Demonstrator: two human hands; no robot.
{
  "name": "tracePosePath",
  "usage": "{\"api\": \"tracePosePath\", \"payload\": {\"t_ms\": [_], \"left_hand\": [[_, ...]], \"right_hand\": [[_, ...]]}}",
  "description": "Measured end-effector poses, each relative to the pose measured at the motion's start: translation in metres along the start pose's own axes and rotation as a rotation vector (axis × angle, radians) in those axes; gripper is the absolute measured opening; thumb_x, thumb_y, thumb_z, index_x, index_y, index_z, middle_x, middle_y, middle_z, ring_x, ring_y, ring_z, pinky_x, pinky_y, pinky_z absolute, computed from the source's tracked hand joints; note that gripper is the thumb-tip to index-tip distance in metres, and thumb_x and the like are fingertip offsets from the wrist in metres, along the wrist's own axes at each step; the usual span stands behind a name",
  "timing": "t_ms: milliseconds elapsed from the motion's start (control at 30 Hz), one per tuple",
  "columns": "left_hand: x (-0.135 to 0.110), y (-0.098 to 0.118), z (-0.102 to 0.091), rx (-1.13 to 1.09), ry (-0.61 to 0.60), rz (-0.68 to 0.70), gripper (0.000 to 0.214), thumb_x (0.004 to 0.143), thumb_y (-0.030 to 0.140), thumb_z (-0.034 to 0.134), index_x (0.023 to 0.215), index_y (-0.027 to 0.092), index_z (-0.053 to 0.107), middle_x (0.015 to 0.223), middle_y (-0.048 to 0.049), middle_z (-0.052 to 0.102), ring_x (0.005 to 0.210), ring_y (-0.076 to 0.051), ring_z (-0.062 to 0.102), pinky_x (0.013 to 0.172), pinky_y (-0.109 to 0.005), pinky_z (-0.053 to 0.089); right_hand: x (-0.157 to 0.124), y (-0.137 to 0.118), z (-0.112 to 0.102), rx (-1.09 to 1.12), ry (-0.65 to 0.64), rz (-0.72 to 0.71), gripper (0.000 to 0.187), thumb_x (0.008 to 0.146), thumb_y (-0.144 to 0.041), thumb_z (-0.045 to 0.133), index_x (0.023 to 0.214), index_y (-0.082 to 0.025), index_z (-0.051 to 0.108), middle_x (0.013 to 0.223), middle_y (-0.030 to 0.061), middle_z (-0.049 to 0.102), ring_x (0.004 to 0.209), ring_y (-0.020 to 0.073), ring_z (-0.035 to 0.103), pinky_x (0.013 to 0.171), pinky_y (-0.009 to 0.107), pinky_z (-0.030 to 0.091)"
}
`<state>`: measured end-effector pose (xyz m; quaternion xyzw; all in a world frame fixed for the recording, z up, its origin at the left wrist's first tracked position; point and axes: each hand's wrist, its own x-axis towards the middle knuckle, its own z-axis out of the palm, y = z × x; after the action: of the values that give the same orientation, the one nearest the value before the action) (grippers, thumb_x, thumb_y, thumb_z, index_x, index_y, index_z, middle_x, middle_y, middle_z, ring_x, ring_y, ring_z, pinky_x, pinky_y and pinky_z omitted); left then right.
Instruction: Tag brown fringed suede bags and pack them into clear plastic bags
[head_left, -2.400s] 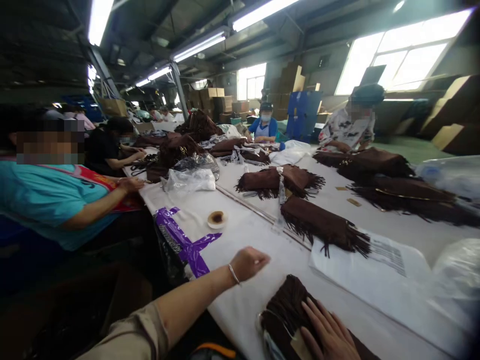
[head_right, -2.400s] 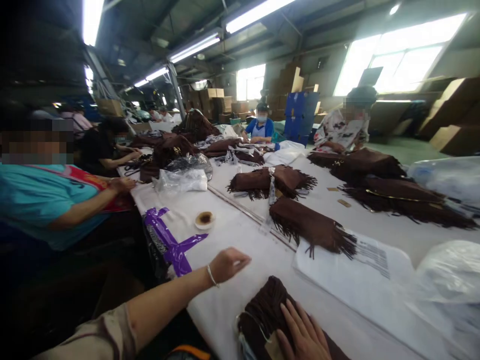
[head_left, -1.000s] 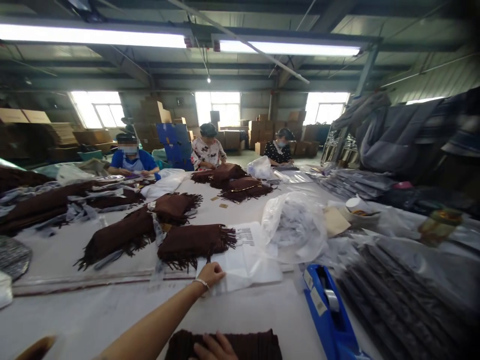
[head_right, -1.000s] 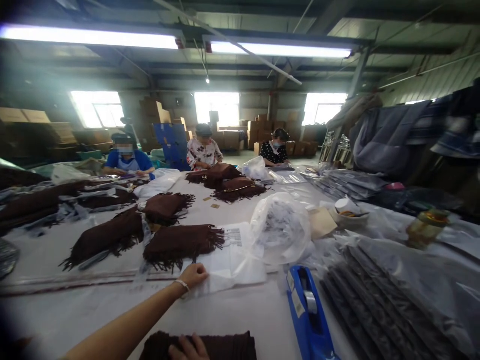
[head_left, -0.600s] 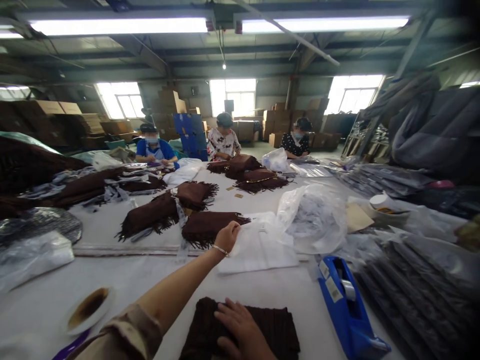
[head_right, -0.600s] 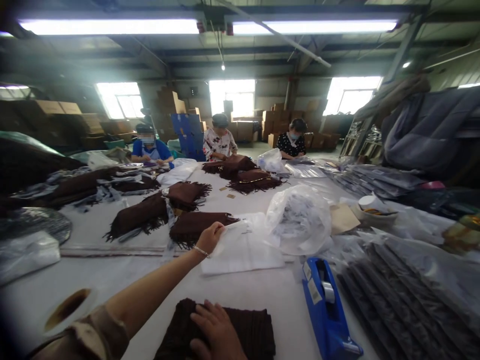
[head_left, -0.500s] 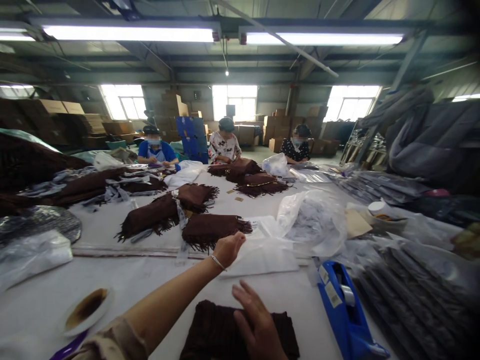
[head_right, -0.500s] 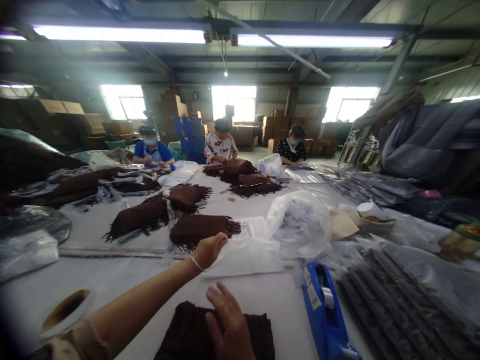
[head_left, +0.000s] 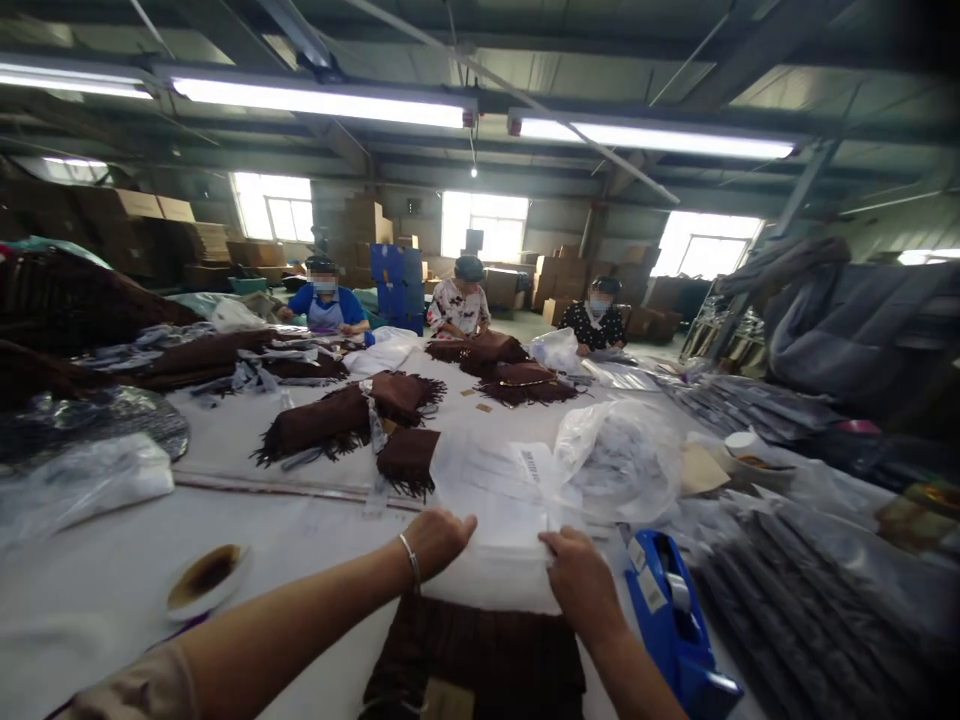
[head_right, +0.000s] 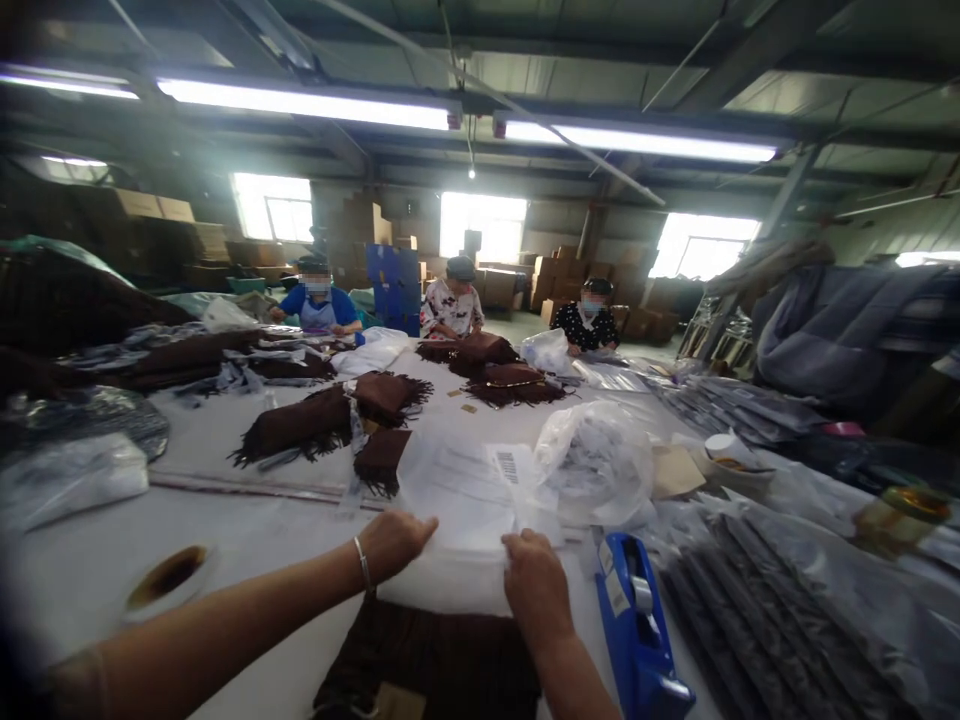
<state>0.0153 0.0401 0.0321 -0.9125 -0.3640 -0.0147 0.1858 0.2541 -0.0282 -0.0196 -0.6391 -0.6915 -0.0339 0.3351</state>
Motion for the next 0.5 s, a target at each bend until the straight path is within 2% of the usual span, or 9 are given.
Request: {"api": "tracePosePath", "payload": {"t_ms": [67,133,200,267,333,367,433,500], "left_hand": [[-0.013,-0.015,-0.001,-0.026,0.009,-0.133,0.034,0.088,0.008,0.037,0.116,0.012,0.055,0.079,-0.0127,0.065,0.076,-0.025,0.064,0.069,-0.034,0.05],[-0.026,-0.024,0.006,-0.145,0.069,-0.328,0.049,0.086,0.007,0.035,0.134,0.012,0.041,0.096,-0.0165,0.064,0.091,-0.027,0.062,0.08,-0.04,0.048],[-0.037,-0.022,0.022,-0.513,0.14,-0.6,0.053,0.086,0.011,0.039,0.139,0.016,0.036,0.105,-0.0164,0.063,0.101,-0.029,0.059,0.089,-0.042,0.045],[-0.041,-0.009,0.043,-0.981,0.158,-0.803,0.051,0.087,0.018,0.045,0.138,0.018,0.039,0.103,-0.0143,0.064,0.099,-0.027,0.061,0.088,-0.039,0.046],[-0.033,0.009,0.065,-1.323,0.123,-0.875,0.049,0.089,0.026,0.044,0.136,0.015,0.04,0.093,-0.0131,0.067,0.086,-0.024,0.065,0.078,-0.035,0.051],[-0.024,0.019,0.074,-1.423,0.094,-0.874,0.047,0.091,0.028,0.041,0.135,0.012,0.041,0.09,-0.0131,0.067,0.079,-0.022,0.066,0.072,-0.033,0.053],[-0.002,0.033,0.091,-1.579,0.057,-0.849,0.043,0.093,0.028,0.033,0.13,0.007,0.042,0.092,-0.0146,0.067,0.073,-0.019,0.067,0.069,-0.03,0.055],[0.021,0.039,0.104,-1.732,0.044,-0.817,0.038,0.093,0.024,0.033,0.125,0.006,0.044,0.103,-0.0164,0.065,0.08,-0.016,0.068,0.075,-0.029,0.056]], "right_hand": [[-0.018,0.026,-0.006,0.029,0.095,0.072,0.044,0.07,-0.009,0.044,0.108,-0.019,0.065,0.094,0.009,0.063,0.098,0.0248,0.055,0.091,0.038,0.044],[-0.041,0.053,-0.002,0.104,0.23,0.165,0.048,0.069,-0.015,0.045,0.114,-0.018,0.062,0.102,0.0091,0.062,0.101,0.0259,0.053,0.095,0.042,0.041],[-0.064,0.073,0.011,0.339,0.313,0.35,0.054,0.066,-0.019,0.049,0.119,-0.019,0.059,0.108,0.0079,0.062,0.094,0.0241,0.055,0.09,0.041,0.045],[-0.082,0.084,0.029,0.747,0.358,0.606,0.065,0.062,-0.021,0.054,0.126,-0.023,0.052,0.105,0.0048,0.062,0.073,0.0171,0.057,0.071,0.034,0.051],[-0.088,0.089,0.045,1.089,0.378,0.772,0.071,0.06,-0.023,0.058,0.13,-0.026,0.046,0.1,0.0019,0.063,0.059,0.0117,0.054,0.055,0.027,0.05],[-0.087,0.09,0.052,1.185,0.382,0.794,0.069,0.061,-0.026,0.057,0.129,-0.026,0.046,0.099,0.0016,0.063,0.058,0.0118,0.055,0.053,0.027,0.05],[-0.078,0.092,0.062,1.254,0.359,0.767,0.057,0.068,-0.035,0.054,0.123,-0.026,0.05,0.103,0.0033,0.064,0.072,0.0156,0.062,0.064,0.032,0.055],[-0.07,0.092,0.068,1.37,0.331,0.756,0.048,0.072,-0.039,0.049,0.117,-0.026,0.053,0.109,0.0044,0.063,0.089,0.0193,0.064,0.081,0.042,0.055]]}}
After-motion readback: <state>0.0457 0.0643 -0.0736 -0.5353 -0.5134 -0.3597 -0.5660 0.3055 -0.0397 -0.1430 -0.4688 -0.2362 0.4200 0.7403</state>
